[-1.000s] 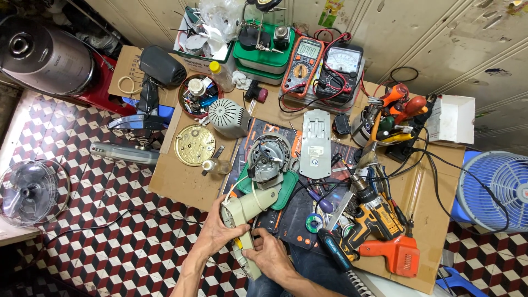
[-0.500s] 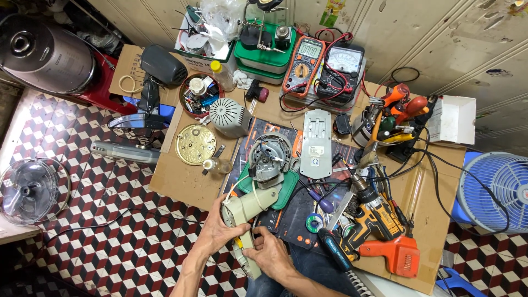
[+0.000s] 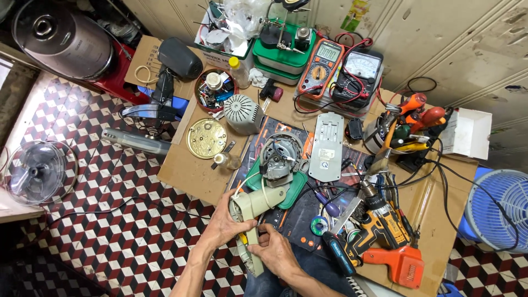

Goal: The person disassembles a small white fan, removes the front grille, and uses a power drill to work on the internal motor. They then apply a liquid from a bottle onto the motor components and manipulate the fan's internal parts and circuit board.

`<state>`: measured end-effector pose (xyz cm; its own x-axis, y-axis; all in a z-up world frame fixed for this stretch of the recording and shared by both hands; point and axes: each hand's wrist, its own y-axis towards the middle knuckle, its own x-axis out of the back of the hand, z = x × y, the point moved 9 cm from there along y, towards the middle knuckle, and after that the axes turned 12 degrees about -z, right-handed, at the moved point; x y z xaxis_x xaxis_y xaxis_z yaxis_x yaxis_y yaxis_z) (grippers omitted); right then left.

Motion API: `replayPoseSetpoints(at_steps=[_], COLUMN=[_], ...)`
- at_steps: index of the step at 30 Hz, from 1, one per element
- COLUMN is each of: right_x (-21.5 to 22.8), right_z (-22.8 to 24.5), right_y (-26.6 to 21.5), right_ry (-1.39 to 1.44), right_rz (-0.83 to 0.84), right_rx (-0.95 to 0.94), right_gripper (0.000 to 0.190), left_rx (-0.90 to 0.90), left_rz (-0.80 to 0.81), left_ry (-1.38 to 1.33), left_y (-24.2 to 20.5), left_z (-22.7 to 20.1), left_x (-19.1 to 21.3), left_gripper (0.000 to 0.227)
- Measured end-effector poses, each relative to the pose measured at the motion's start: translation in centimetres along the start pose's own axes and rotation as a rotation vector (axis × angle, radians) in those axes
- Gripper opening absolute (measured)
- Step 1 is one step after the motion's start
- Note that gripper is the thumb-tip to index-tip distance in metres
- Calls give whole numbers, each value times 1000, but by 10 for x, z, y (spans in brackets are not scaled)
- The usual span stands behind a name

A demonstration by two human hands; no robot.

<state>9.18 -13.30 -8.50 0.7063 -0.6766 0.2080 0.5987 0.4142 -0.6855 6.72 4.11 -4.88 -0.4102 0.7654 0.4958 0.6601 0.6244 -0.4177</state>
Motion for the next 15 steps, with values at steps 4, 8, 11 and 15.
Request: replayPoseSetpoints(at_steps=[4,8,11,15], right_x=[0,-2,-3,-3], right_z=[3,1,-1,-1], right_y=[-2,0,1,1], right_ry=[43,62,58,72], right_rz=[24,25,22,22], right_rx=[-15,14,19,21], right_gripper=[61,58,60,61], left_rx=[7,-1,-2,-16], left_rz=[11,10,4,6], left_ry=[-2,15,4,7], left_y=[0,2,1,2], left_z=[2,3,1,2], left_x=[-2,-3,-2,-3], left_gripper=[113,113,111,112])
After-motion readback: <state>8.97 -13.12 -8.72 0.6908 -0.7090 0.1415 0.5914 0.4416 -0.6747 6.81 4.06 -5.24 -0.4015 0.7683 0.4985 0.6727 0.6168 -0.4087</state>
